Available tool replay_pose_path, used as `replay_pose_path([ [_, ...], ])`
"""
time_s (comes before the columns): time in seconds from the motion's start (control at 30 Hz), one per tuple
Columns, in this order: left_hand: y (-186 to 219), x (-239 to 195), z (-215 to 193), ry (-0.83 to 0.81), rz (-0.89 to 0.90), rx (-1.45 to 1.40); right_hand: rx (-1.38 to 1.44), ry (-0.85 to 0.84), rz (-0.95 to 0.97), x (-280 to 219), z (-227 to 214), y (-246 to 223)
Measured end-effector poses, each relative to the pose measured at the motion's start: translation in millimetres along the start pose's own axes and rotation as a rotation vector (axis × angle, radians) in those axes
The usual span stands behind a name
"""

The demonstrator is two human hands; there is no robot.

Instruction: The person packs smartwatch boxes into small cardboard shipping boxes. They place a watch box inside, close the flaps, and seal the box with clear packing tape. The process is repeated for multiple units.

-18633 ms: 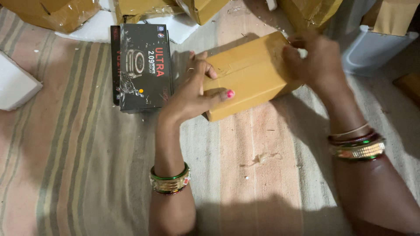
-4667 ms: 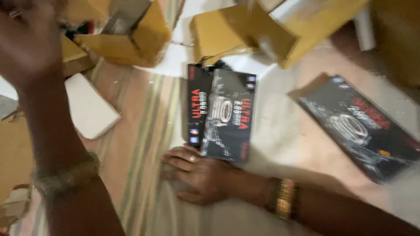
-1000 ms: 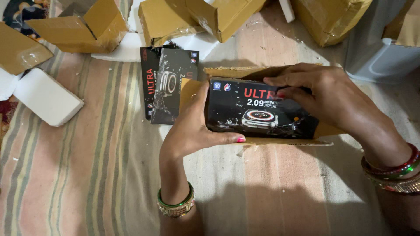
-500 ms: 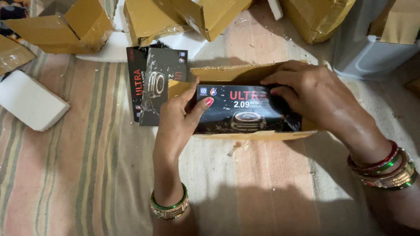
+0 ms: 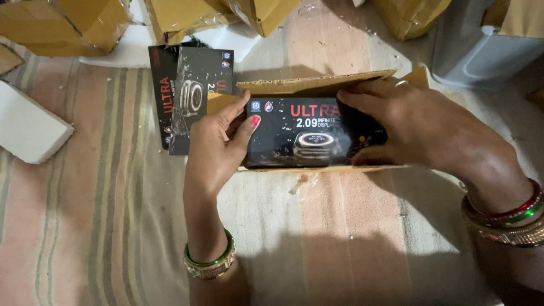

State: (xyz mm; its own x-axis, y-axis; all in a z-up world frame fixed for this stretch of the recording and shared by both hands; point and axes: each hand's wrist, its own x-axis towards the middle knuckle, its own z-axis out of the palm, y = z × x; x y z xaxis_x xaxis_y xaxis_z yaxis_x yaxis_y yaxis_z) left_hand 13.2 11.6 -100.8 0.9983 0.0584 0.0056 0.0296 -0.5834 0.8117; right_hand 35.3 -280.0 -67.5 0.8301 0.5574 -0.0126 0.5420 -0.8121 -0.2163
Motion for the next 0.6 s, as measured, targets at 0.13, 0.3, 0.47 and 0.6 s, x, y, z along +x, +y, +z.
replay_pose_path([
  [0.13,0.9,-1.1,-9.6,-0.256,0.125,-0.306,-0.14,-0.072,-0.006,-1.1,4.8,-1.5],
  [0.3,4.6,-4.5,-17.6,-0.367,0.308,-0.24,-0.035,-0.05,-0.012,5.1,0.9,2.3],
  [0.47,6.9,-0.1,-13.4,-0.148,-0.098,-0.2,0.174,-0.041,0.073,15.5,-2.3,9.8],
  [0.6,5.6,-0.8,-15.2,-0.273,0.0,-0.243,0.398,-0.02,0.02,19.0,-5.8,25.6],
])
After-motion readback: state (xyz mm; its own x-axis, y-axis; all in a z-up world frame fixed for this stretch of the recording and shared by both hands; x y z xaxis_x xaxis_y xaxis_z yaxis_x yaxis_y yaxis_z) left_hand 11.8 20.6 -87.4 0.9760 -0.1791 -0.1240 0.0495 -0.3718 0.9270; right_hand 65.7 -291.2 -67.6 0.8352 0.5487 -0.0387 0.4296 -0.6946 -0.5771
